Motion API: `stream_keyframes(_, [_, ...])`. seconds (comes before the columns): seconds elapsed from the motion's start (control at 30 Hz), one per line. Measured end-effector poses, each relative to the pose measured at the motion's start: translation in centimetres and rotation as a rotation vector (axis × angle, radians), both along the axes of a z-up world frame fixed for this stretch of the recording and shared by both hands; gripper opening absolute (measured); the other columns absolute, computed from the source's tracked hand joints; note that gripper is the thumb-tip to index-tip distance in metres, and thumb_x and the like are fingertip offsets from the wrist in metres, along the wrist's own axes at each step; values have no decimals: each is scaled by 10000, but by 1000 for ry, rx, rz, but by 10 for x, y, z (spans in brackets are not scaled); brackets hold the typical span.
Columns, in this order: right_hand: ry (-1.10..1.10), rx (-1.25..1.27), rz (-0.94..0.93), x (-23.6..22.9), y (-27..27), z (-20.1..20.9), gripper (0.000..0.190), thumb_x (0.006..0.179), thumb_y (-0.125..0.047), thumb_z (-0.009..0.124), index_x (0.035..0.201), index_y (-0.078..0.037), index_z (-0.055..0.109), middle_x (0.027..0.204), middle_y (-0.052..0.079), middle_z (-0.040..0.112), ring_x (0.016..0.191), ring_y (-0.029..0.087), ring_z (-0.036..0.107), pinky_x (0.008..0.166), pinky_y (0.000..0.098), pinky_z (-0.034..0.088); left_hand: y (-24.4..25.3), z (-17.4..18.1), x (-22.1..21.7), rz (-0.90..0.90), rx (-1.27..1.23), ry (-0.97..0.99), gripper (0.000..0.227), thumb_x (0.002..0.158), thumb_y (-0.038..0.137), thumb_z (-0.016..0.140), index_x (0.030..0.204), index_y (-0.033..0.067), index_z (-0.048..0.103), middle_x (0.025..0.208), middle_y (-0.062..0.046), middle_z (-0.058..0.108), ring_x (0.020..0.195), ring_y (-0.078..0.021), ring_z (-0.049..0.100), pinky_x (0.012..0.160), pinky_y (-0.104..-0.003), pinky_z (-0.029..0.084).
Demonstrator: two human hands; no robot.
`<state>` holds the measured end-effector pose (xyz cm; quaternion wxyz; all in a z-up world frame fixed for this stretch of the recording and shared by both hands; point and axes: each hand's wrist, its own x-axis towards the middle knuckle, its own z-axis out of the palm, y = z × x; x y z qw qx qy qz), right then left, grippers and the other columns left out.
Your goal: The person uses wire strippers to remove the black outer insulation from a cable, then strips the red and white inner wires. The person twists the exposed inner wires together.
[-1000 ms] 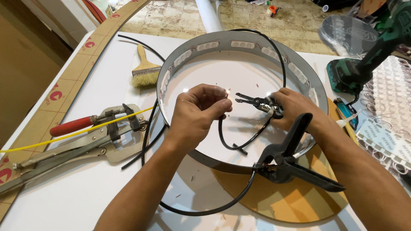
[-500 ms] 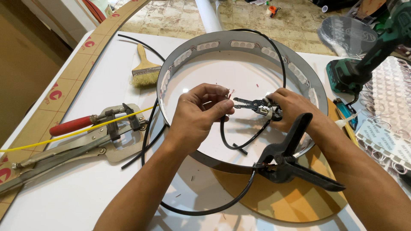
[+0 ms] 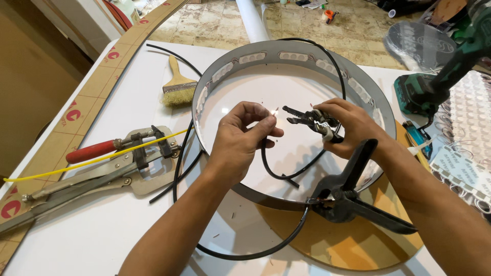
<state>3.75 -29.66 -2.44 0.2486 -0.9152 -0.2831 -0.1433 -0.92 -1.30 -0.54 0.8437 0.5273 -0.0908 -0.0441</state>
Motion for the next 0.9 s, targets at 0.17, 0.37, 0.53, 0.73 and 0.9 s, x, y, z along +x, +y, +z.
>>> stream_keyframes(0.17, [-33, 69, 95, -3, 27, 26, 693, 581, -135, 700, 1270, -65, 683, 1165, 152, 690, 1038, 410, 694, 851, 490, 565, -6, -29, 19, -59, -182, -3, 147, 930, 65, 734, 1001, 60, 605, 945, -89, 650, 789, -200, 747, 639, -237, 590])
stream_keyframes(0.37, [-87, 81, 176, -4, 44, 39, 681, 575, -99, 700, 1253, -38, 689, 1156, 164, 694, 1005, 410, 699, 835, 477, 578, -3, -39, 23, -111, -272, 11, 163, 900, 13, 747, 966, 68, 607, 906, -99, 677, 741, -198, 727, 605, -237, 536])
stream_keyframes(0.53, [-151, 11, 167, 3, 42, 37, 717, 545, -96, 755, 1255, -29, 691, 1174, 169, 687, 1043, 420, 695, 851, 483, 585, -1, -43, 26, -97, -283, 7, 186, 870, -29, 759, 937, 61, 610, 877, -112, 680, 704, -198, 725, 580, -233, 531])
stream_keyframes(0.73, [-193, 3, 159, 3, 40, 34, 717, 536, -79, 793, 1244, -17, 697, 1162, 178, 689, 1050, 421, 694, 855, 479, 596, 0, -48, 30, -79, -284, -34, 192, 858, -75, 752, 919, 55, 626, 876, -139, 704, 692, -213, 731, 569, -234, 521])
stream_keyframes(0.9, [-259, 3, 170, 3, 38, 29, 697, 536, -80, 818, 1222, -27, 704, 1134, 160, 693, 1032, 399, 698, 851, 466, 592, -1, -48, 29, -83, -298, -48, 180, 873, -74, 729, 917, 69, 629, 890, -131, 709, 692, -196, 720, 572, -227, 511])
